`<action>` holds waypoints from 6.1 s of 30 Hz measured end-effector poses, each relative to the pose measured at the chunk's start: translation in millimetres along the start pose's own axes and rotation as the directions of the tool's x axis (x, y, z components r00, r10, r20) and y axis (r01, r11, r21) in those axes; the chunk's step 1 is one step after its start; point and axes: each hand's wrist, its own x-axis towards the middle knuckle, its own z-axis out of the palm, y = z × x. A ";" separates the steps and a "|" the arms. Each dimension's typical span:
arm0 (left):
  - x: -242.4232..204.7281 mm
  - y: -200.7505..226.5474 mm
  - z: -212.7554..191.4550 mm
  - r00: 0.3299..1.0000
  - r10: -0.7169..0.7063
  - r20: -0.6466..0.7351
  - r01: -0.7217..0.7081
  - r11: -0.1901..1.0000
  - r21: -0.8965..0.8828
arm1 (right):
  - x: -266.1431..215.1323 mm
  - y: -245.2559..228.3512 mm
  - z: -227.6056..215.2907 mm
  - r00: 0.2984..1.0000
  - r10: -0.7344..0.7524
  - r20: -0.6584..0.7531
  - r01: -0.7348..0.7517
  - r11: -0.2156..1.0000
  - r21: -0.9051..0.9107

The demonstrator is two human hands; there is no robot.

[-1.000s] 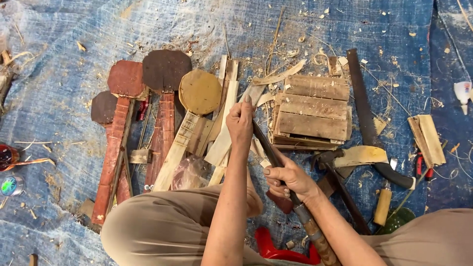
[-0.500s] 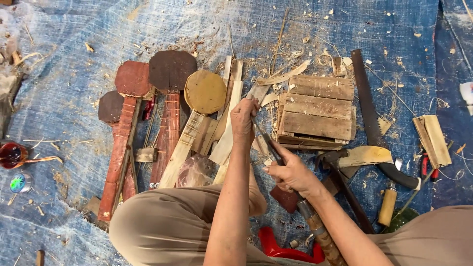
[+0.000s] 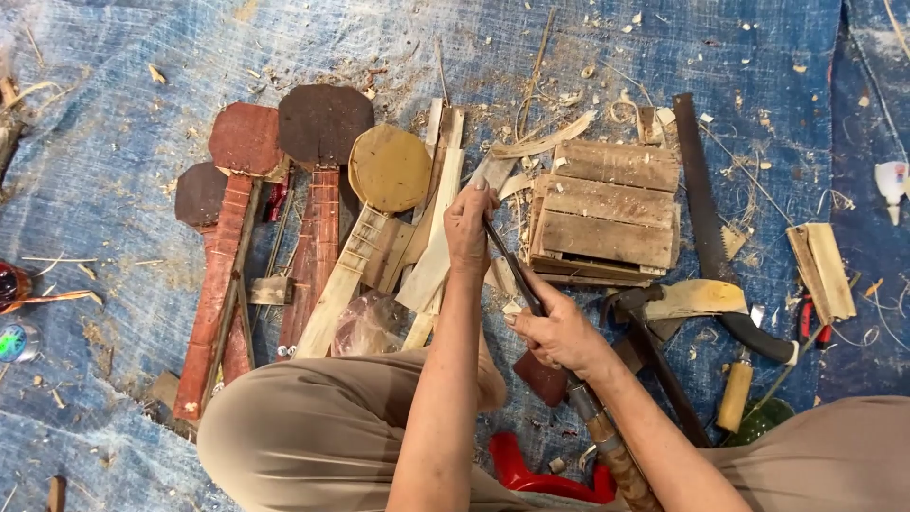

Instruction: Shaving a piece of wood with a curved blade to shape it, surrounded by unfinished string instruments.

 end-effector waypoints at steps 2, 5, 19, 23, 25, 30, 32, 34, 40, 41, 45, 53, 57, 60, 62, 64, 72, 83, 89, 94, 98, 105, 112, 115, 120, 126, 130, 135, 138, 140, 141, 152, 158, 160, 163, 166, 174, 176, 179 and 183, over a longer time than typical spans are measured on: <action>-1.3 4.4 -0.4 0.999 -0.034 -0.030 0.033 0.999 -0.032 | -0.3 -1.0 5.4 0.999 -0.033 -0.030 0.030 0.994 -0.103; -1.5 17.0 -5.5 0.994 -0.089 -0.068 0.083 0.993 -0.083 | -0.2 1.8 12.6 0.995 -0.079 -0.060 0.062 0.967 -0.246; -7.3 12.0 -11.7 0.998 -0.022 -0.056 0.035 0.967 0.251 | -0.7 0.5 8.6 0.993 0.039 0.116 -0.066 0.968 0.240; -0.3 5.4 -4.2 0.998 -0.066 -0.022 0.067 0.997 0.050 | 1.8 4.3 2.5 1.000 0.005 -0.017 -0.005 1.000 -0.030; -3.0 7.6 -4.6 0.997 -0.075 -0.027 0.076 0.997 0.033 | 0.4 8.3 2.8 0.999 0.008 -0.032 -0.011 0.996 -0.085; 3.3 17.9 -10.8 0.977 -0.184 -0.111 0.171 0.978 -0.121 | -5.6 -12.3 22.3 0.996 -0.033 -0.079 0.010 0.963 -0.268; -2.0 26.1 -19.7 0.947 -0.272 -0.170 0.242 0.954 -0.178 | -9.1 -21.9 36.0 0.996 0.058 -0.067 -0.078 0.935 -0.345; 2.2 11.0 -44.3 0.909 -0.360 -0.211 0.306 0.919 -0.247 | -7.8 -20.2 42.6 0.988 0.139 -0.072 -0.156 0.892 -0.425; 10.2 4.6 -61.3 0.941 -0.190 -0.280 0.245 0.954 0.175 | 3.6 6.0 28.6 0.989 0.146 -0.014 -0.147 0.979 -0.141; 4.7 26.2 -49.8 0.971 -0.092 -0.220 0.155 0.945 0.289 | -1.4 -2.7 30.5 0.990 0.140 -0.012 -0.140 0.989 -0.049; -18.3 69.9 -31.0 1.000 -0.002 -0.013 0.008 0.872 0.489 | 3.5 -14.4 15.8 0.994 0.106 -0.023 -0.100 0.980 0.170; -102.4 66.1 -39.1 0.932 -0.362 -0.018 0.306 0.761 0.572 | 26.9 7.0 -32.2 0.998 0.036 0.045 -0.049 0.951 0.305; -113.6 75.4 -13.5 0.867 -0.499 0.000 0.359 0.623 0.695 | 42.0 39.4 -39.7 1.000 -0.017 -0.007 0.018 0.978 0.206; -110.7 85.6 9.7 0.855 -0.517 -0.048 0.391 0.580 0.714 | 34.6 19.5 -26.9 0.998 -0.063 0.010 0.060 0.988 0.144; -98.1 80.6 21.1 0.878 -0.475 -0.066 0.379 0.602 0.702 | 38.0 0.8 -26.5 0.997 -0.084 0.001 0.083 0.993 0.085; -88.6 70.2 29.7 0.900 -0.427 -0.085 0.363 0.628 0.688 | 42.3 -10.5 -29.4 0.994 -0.110 -0.003 0.110 0.994 0.021; -98.4 62.8 56.5 0.915 -0.386 -0.118 0.338 0.572 0.747 | 67.6 -2.3 -81.2 0.982 -0.104 -0.157 0.099 0.994 -0.034; -57.6 9.4 76.6 0.900 -0.431 -0.061 0.203 0.293 0.934 | 26.3 -22.6 -77.4 0.972 -0.096 -0.214 0.094 0.995 -0.023; -49.8 39.4 74.7 0.838 -0.545 0.030 0.120 0.238 0.964 | 36.2 -12.7 -76.2 0.981 -0.139 -0.132 0.135 0.990 -0.040; -38.3 117.9 60.8 0.740 -0.659 0.137 0.050 0.257 0.965 | 19.5 -14.8 -56.6 0.986 -0.111 -0.121 0.104 0.993 -0.061; 18.7 134.7 -4.7 0.757 -0.584 0.292 -0.123 0.311 0.942 | 20.4 -29.8 -57.4 0.978 -0.036 -0.205 0.026 0.998 -0.051; -84.7 76.7 -210.4 0.916 -0.393 -0.083 0.055 -0.082 0.995 | 21.6 -26.7 -81.7 0.957 -0.052 -0.286 0.041 0.998 -0.043; -238.1 -75.4 -355.3 0.882 -0.455 -0.119 0.307 0.366 0.879 | 11.7 -26.2 -80.4 0.964 -0.033 -0.264 0.038 0.999 0.014; -234.7 -84.6 -368.3 0.858 -0.493 -0.142 0.445 0.577 0.685 | 12.2 -28.4 -84.7 0.988 0.045 -0.148 -0.038 0.998 0.047; -251.5 -39.9 -360.2 0.610 -0.674 -0.416 0.652 0.128 0.748 | 10.8 -32.1 -83.1 0.984 0.071 -0.166 -0.063 0.997 0.054; -228.6 -18.3 -365.1 0.693 -0.600 -0.400 0.519 0.029 0.855 | 10.9 -24.9 -88.5 0.990 0.039 -0.134 -0.028 0.996 0.086; -212.4 -8.1 -371.6 0.739 -0.552 -0.386 0.447 -0.027 0.894 | 10.8 -28.2 -88.7 0.987 0.046 -0.152 -0.034 0.997 0.075; -192.3 3.2 -370.5 0.825 -0.443 -0.350 0.308 -0.166 0.937 | 5.5 -38.1 -75.2 0.979 0.066 -0.193 -0.071 0.997 -0.019; -111.2 146.5 -220.9 0.906 -0.168 -0.388 0.420 0.249 0.873 | 5.3 -35.7 -65.1 0.980 0.054 -0.192 -0.070 0.994 -0.078; -79.0 190.3 -144.8 0.959 -0.079 -0.273 0.280 0.423 0.862 | 4.9 -40.5 -54.3 0.984 0.055 -0.172 -0.079 0.988 -0.136; -64.6 211.6 -107.6 0.984 0.030 -0.173 0.125 0.574 0.809 | 4.3 -41.8 -48.5 0.986 0.062 -0.152 -0.092 0.976 -0.198; -72.5 119.9 19.4 0.827 -0.545 0.139 0.184 0.495 0.849 | -75.7 -6.2 -20.1 0.972 0.090 -0.216 -0.214 0.716 -0.665; -46.6 93.8 19.6 0.796 -0.591 0.130 0.274 0.545 0.792 | -44.5 13.4 -38.8 0.956 0.177 -0.234 -0.279 0.794 -0.539; -39.7 95.7 23.0 0.784 -0.606 0.135 0.296 0.556 0.777 | -41.4 4.4 -37.8 0.961 0.189 -0.200 -0.261 0.858 -0.443; -36.4 91.5 21.9 0.802 -0.575 0.159 0.288 0.606 0.742 | -46.7 -18.4 -33.4 0.976 0.168 -0.141 -0.193 0.962 -0.192; -31.6 87.0 17.5 0.795 -0.577 0.186 0.329 0.669 0.666 | -39.7 -11.9 -40.8 0.992 0.122 -0.023 -0.121 0.992 0.021; -21.8 79.4 -12.6 0.797 -0.586 0.145 0.435 0.724 0.535 | -36.5 -8.7 -28.4 0.997 0.067 0.038 -0.073 0.985 0.158; -23.8 78.6 -20.0 0.793 -0.592 0.148 0.444 0.726 0.525 | -37.8 -2.8 -24.4 0.996 0.091 -0.019 -0.091 0.996 -0.025; -25.5 94.6 -17.2 0.758 -0.632 0.161 0.472 0.702 0.533 | -49.7 -29.3 -9.5 0.989 0.098 -0.111 -0.129 0.936 -0.329; -29.7 102.1 -11.8 0.765 -0.630 0.136 0.451 0.674 0.585 | -45.9 -30.0 -5.7 0.987 0.122 -0.106 -0.160 0.812 -0.561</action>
